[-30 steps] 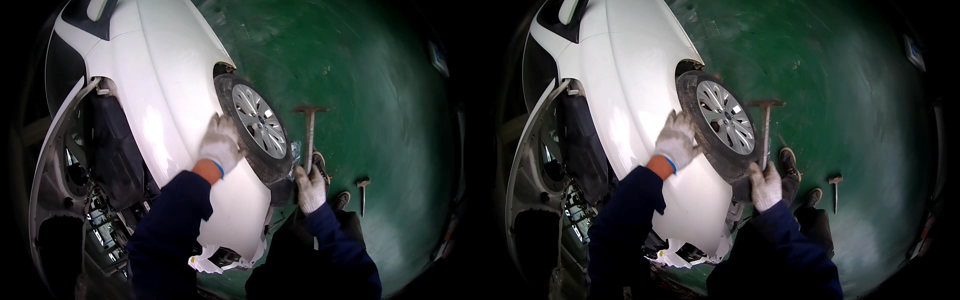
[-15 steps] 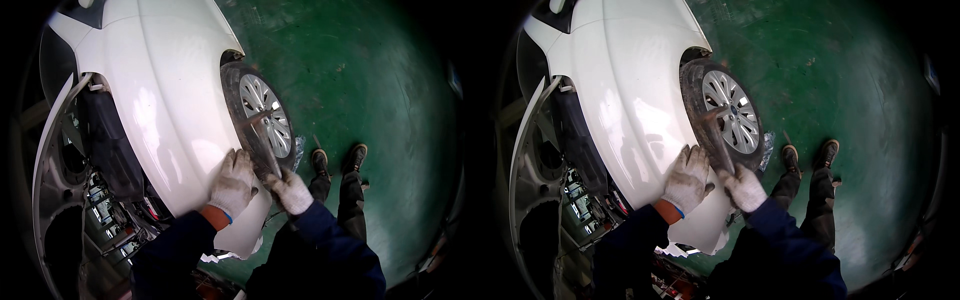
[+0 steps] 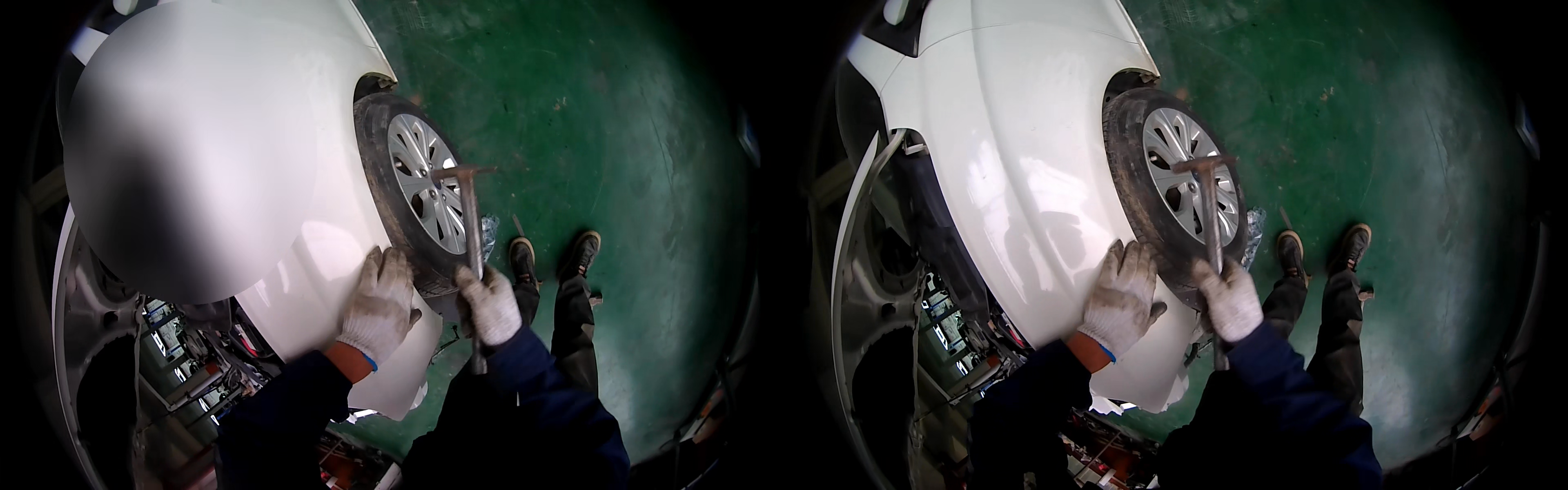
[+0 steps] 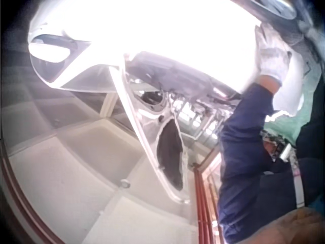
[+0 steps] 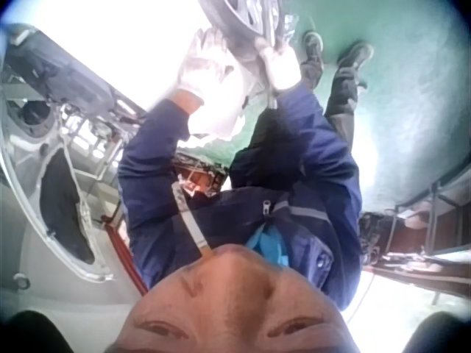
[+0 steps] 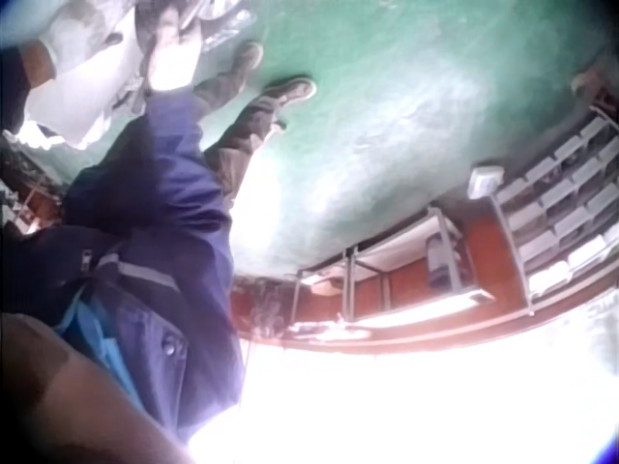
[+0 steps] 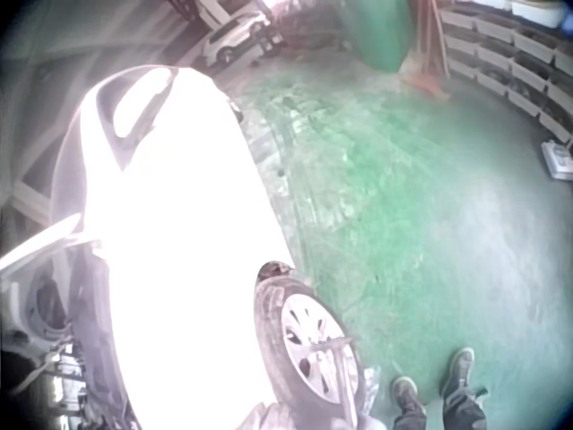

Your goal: The person uses a hammer and a metal bar to repair a dent on the front bumper of a white car. They repeatedly strike the bumper and use the bar to push and adjust the panel from the inside and outside.

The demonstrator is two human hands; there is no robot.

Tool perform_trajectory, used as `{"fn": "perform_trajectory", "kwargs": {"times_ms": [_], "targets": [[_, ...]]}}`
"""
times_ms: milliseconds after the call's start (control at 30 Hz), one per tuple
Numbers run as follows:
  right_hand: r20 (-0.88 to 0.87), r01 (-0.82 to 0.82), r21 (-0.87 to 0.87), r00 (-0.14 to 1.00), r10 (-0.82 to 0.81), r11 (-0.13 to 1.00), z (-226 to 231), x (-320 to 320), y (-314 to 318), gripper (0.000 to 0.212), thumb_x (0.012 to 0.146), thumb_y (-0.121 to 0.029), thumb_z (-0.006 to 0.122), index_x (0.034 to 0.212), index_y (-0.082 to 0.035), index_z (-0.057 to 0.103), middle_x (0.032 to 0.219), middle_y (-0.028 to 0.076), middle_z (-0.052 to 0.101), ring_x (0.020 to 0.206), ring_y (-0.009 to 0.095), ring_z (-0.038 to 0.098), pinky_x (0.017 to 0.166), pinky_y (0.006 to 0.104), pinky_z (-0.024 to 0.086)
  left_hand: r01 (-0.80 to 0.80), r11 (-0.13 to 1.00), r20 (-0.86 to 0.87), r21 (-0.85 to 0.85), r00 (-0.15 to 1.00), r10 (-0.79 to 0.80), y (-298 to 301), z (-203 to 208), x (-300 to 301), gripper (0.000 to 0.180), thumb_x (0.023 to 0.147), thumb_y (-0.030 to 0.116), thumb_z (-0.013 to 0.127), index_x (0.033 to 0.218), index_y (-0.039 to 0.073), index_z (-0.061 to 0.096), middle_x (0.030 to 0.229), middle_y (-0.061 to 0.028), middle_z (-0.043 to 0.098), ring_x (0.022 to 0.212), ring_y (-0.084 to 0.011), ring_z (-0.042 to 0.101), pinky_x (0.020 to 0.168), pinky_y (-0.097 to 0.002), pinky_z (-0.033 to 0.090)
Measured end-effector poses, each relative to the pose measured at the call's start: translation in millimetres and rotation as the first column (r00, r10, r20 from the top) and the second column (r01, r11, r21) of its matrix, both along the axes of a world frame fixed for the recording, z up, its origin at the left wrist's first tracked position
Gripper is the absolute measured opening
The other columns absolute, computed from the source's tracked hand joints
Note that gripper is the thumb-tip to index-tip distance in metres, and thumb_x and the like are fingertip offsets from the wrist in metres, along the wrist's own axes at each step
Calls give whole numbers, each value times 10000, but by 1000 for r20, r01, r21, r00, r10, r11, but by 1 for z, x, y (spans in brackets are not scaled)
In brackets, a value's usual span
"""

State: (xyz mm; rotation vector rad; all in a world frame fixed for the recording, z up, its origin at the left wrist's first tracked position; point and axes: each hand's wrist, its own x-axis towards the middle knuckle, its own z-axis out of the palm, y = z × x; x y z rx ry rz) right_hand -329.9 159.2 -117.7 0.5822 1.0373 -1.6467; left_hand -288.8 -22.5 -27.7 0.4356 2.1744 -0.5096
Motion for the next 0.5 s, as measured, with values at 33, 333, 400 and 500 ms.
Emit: {"fn": "perform_trajectory", "kwargs": {"times_ms": [33, 333, 400, 500], "targets": [[-34, 38, -49, 999, -40, 998, -3, -9, 7, 347, 1036, -368, 638, 1052, -28, 571, 608, 7, 528, 388, 110, 465, 354, 262, 383, -8, 1000, -12, 4, 1000, 8, 0, -1, 0, 813, 953, 555, 560, 1453, -82, 490, 1531, -250, 467, 1481, -391, 341, 1258, -592, 180], [-152, -52, -42, 987, 45, 998, 2, 18, -32, 421, 1001, -323, 692, 1209, 28, 588, 755, 21, 597, 617, 96, 538, 550, 306, 486, -50, 998, -18, 24, 999, 50, 0, -3, 6, 799, 940, 542, 591, 1439, -77, 509, 1522, -246, 479, 1477, -395, 348, 1263, -583, 189], [72, -25, -79, 997, 30, 997, -10, 23, -17, 409, 990, -338, 704, 1171, 11, 591, 725, 16, 583, 557, 100, 539, 489, 296, 475, -35, 999, -16, 33, 999, 36, 1, 0, 1, 789, 942, 545, 592, 1436, -65, 519, 1520, -233, 485, 1474, -388, 353, 1262, -579, 194], [99, 179, 21, 979, -180, 984, -39, 14, 15, 282, 988, -324, 693, 992, -68, 578, 654, 4, 541, 438, 119, 493, 388, 281, 414, -12, 1000, -74, 8, 997, 13, -6, 4, -29, 753, 949, 540, 592, 1420, -45, 543, 1505, -206, 503, 1466, -362, 368, 1259, -569, 201]]}}
